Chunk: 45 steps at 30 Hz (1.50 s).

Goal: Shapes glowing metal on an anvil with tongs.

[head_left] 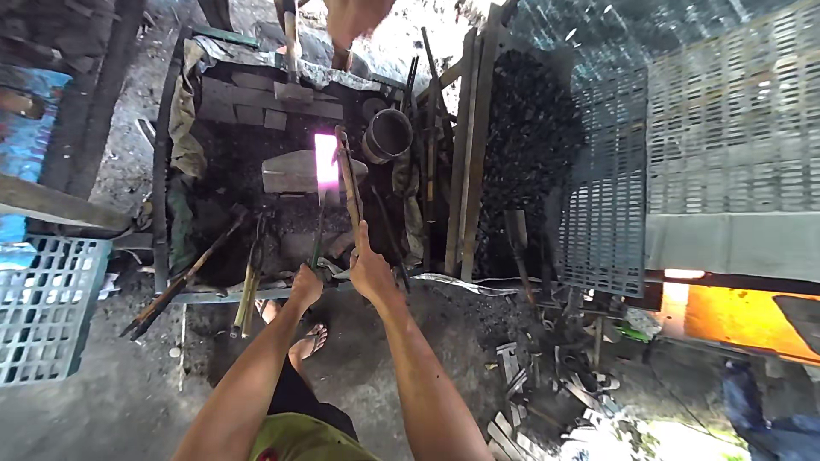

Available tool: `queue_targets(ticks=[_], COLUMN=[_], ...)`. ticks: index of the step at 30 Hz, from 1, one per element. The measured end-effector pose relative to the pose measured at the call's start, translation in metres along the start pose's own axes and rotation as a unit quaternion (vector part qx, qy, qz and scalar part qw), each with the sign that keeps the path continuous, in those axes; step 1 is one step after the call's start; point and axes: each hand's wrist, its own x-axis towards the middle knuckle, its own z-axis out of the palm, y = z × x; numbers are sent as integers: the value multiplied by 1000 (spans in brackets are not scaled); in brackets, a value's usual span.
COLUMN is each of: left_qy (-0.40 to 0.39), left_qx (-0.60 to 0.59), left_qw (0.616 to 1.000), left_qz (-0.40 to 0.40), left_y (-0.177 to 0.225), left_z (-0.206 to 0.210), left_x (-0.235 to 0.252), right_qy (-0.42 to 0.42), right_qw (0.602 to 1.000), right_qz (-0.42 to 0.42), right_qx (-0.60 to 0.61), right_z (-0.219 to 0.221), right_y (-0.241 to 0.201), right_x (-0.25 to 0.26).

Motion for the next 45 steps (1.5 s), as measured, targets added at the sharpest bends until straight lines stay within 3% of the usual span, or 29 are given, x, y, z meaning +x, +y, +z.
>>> queue_targets(ticks=[9, 17, 37, 45], left_qy=[-2, -5, 0, -9], left_qx=[-2, 11, 0, -2], left_qw=[1000, 1000, 1000, 1000], left_qz=[1, -10, -13, -5], left_y=[8, 9, 6, -2], left_z=[-7, -6, -2, -1], left_x=[3, 10, 13, -13], right_qy=[-12, -3, 8, 89], right_qw=[1000, 1000, 1000, 989], right_qz=[-4, 3, 7, -31], right_qx=[0, 15, -19, 118], right_z=[-38, 5, 26, 49], right_y=[-8, 5, 14, 56], right_x=[12, -1, 6, -8])
